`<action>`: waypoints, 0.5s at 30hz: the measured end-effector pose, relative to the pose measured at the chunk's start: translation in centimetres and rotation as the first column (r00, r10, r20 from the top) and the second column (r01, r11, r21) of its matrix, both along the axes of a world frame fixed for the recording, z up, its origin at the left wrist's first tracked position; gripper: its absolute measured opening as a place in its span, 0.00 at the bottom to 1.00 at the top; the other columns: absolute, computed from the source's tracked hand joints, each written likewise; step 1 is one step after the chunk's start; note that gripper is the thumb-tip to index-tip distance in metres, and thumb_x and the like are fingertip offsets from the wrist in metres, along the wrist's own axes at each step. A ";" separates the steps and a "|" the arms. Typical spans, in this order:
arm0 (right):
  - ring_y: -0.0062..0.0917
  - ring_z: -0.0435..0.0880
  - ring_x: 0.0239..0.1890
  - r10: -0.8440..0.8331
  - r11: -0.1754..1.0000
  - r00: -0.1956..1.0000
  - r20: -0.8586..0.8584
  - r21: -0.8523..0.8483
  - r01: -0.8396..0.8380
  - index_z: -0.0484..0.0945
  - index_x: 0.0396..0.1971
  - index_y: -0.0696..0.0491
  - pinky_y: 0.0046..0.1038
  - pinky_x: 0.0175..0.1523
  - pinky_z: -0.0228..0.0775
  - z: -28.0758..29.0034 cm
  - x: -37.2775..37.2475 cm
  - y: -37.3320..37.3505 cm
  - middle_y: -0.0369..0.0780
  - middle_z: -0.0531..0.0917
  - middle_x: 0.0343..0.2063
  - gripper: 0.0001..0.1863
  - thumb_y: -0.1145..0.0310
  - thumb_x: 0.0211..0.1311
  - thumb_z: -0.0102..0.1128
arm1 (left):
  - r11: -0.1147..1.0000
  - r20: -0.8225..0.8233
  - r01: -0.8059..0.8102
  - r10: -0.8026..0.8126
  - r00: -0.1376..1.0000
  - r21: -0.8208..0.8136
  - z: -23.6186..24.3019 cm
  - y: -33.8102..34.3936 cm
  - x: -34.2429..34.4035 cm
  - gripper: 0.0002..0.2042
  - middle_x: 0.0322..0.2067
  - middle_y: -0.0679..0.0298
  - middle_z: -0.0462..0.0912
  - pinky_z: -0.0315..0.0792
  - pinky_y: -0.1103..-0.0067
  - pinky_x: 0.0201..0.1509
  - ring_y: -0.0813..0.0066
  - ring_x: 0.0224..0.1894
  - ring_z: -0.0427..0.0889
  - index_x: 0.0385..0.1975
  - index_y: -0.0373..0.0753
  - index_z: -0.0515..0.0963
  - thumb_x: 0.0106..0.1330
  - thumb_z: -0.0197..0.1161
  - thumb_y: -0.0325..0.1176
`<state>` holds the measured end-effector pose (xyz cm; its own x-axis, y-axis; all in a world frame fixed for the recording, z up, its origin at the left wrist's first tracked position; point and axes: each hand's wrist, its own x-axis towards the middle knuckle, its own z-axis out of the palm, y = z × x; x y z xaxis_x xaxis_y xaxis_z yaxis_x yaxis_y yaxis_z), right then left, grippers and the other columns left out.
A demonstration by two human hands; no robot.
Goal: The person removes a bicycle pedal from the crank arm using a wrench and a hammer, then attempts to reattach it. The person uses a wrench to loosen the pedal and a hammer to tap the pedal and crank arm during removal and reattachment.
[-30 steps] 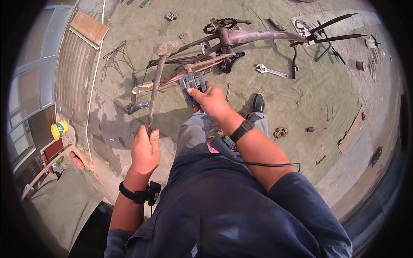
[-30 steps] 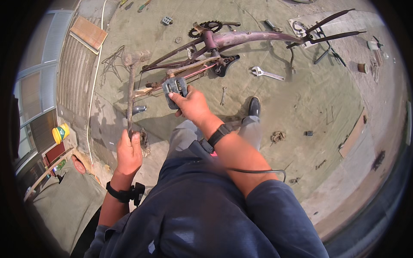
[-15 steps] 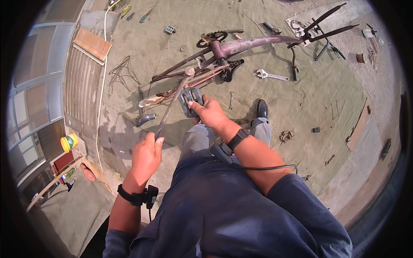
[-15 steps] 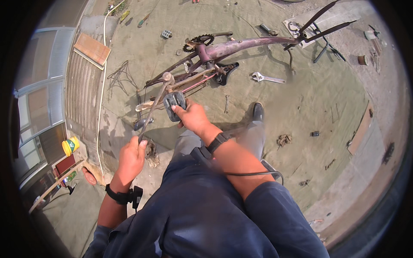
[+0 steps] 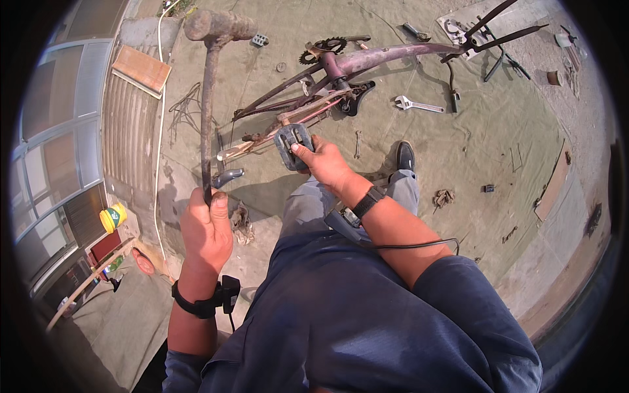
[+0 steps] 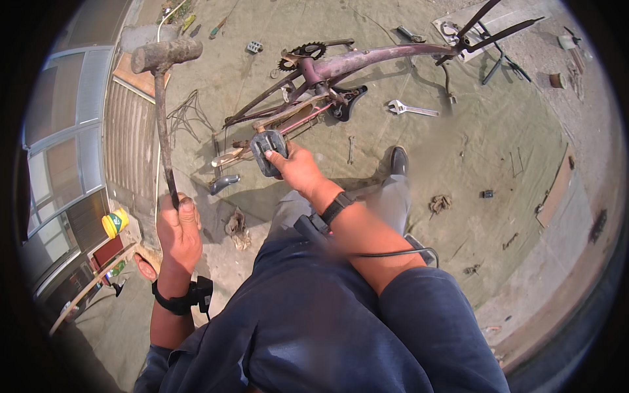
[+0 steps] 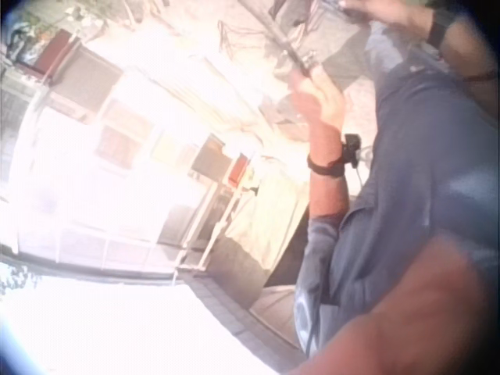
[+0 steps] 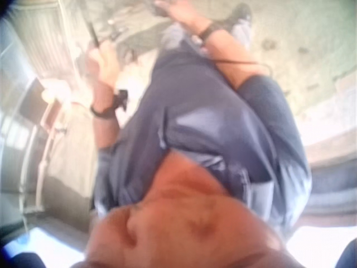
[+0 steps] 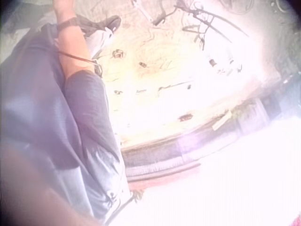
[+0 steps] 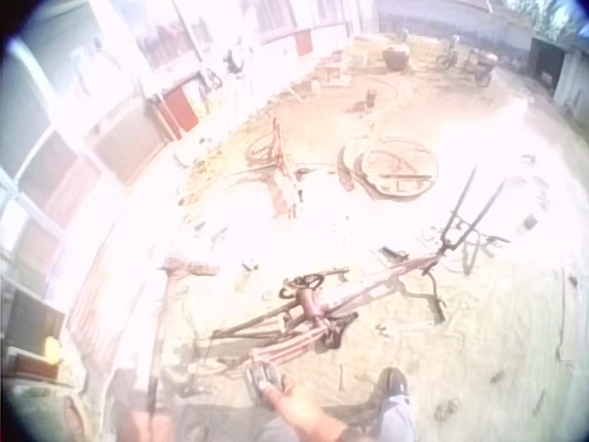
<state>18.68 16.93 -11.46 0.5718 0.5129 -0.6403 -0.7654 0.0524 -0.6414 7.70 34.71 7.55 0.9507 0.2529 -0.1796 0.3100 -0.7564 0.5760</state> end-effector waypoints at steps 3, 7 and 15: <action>0.19 0.81 0.34 -0.138 0.978 0.987 -0.078 0.148 0.148 0.76 0.49 0.59 0.25 0.38 0.77 0.2 -0.6 0.1 0.37 0.83 0.36 0.17 0.61 0.71 0.62 | 0.889 0.288 -0.132 0.278 0.916 -0.439 -0.3 -0.3 0.1 0.15 0.22 0.49 0.71 0.67 0.65 0.31 0.51 0.25 0.71 0.33 0.32 0.66 0.77 0.53 0.39; 0.19 0.81 0.34 -0.150 0.979 0.984 -0.097 0.122 0.161 0.76 0.50 0.59 0.25 0.38 0.77 0.8 -0.9 0.2 0.37 0.83 0.36 0.17 0.63 0.70 0.63 | 0.964 -0.477 0.185 -0.074 0.876 0.191 -1.8 -0.5 0.7 0.14 0.22 0.45 0.71 0.67 0.60 0.31 0.40 0.25 0.68 0.34 0.32 0.68 0.76 0.54 0.38; 0.18 0.81 0.34 -0.157 0.974 0.986 -0.048 0.159 0.163 0.76 0.49 0.59 0.25 0.38 0.77 0.7 -0.5 -0.4 0.36 0.83 0.36 0.16 0.64 0.70 0.63 | 0.912 0.394 0.036 0.141 0.908 -0.408 -0.3 -0.6 -0.4 0.12 0.24 0.64 0.73 0.65 0.77 0.26 0.75 0.23 0.72 0.34 0.36 0.69 0.77 0.53 0.38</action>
<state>18.19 16.55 -10.72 0.6334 0.5151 -0.5774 -0.7606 0.2772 -0.5871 7.26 34.11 7.27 0.9474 0.2952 0.1236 0.0143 -0.4249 0.9051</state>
